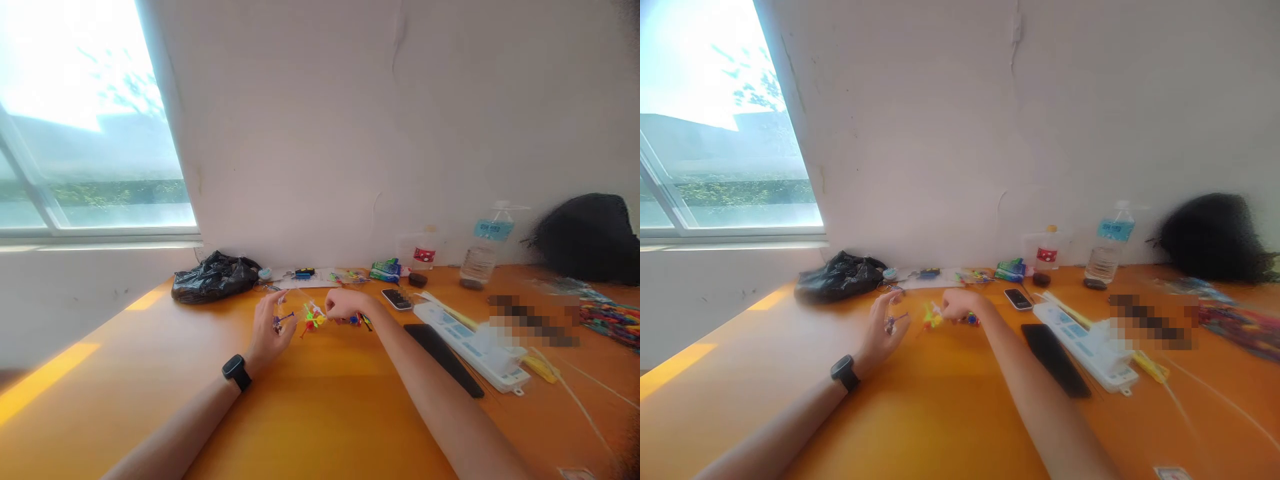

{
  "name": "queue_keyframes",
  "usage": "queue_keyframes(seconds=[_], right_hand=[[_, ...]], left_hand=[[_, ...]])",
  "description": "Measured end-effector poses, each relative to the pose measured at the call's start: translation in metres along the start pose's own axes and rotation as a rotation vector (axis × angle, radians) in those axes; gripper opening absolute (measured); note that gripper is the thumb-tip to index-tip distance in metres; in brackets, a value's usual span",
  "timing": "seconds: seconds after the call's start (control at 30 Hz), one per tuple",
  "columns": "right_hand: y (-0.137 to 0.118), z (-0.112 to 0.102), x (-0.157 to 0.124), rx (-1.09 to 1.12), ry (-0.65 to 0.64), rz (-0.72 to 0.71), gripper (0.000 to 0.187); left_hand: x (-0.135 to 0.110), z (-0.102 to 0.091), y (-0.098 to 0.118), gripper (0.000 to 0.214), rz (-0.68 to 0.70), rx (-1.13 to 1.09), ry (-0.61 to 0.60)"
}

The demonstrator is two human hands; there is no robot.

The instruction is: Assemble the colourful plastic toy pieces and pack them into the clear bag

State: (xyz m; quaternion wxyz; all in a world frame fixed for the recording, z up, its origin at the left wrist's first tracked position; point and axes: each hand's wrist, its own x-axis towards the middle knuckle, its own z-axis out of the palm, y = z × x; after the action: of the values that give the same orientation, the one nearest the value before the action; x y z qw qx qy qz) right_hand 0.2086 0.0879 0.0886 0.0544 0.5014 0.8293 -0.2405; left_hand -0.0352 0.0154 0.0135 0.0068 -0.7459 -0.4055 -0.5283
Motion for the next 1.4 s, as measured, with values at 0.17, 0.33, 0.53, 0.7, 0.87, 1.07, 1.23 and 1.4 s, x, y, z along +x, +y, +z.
queue_keyframes(seconds=[0.17,0.33,0.53,0.7,0.87,1.07,1.23,1.4], right_hand=[[-0.002,-0.018,-0.016,0.029,0.094,-0.023,0.012],[0.000,-0.040,-0.041,0.081,0.313,-0.068,0.010],[-0.015,-0.060,-0.084,0.318,0.597,-0.265,0.018],[-0.046,-0.061,-0.109,0.349,0.708,-0.418,0.025],[-0.074,-0.048,-0.108,0.222,0.695,-0.475,0.017],[-0.099,-0.016,-0.076,0.120,0.636,-0.424,0.013],[-0.116,0.007,-0.060,-0.003,0.676,-0.440,0.012],[-0.111,0.001,-0.061,0.030,0.825,-0.400,0.018]], left_hand=[[0.000,0.000,0.000,0.048,-0.003,-0.005,-0.008],[-0.001,0.000,-0.002,0.049,-0.005,-0.011,-0.015],[-0.001,0.000,-0.001,0.050,-0.006,-0.016,-0.024],[-0.001,-0.001,0.000,0.050,-0.011,-0.014,-0.020],[-0.001,-0.001,0.003,0.051,-0.002,-0.032,-0.013],[0.000,0.000,0.006,0.049,0.001,-0.040,0.016],[-0.001,-0.001,0.004,0.043,0.032,-0.038,0.027],[-0.001,-0.001,0.004,0.047,0.015,-0.025,0.029]])
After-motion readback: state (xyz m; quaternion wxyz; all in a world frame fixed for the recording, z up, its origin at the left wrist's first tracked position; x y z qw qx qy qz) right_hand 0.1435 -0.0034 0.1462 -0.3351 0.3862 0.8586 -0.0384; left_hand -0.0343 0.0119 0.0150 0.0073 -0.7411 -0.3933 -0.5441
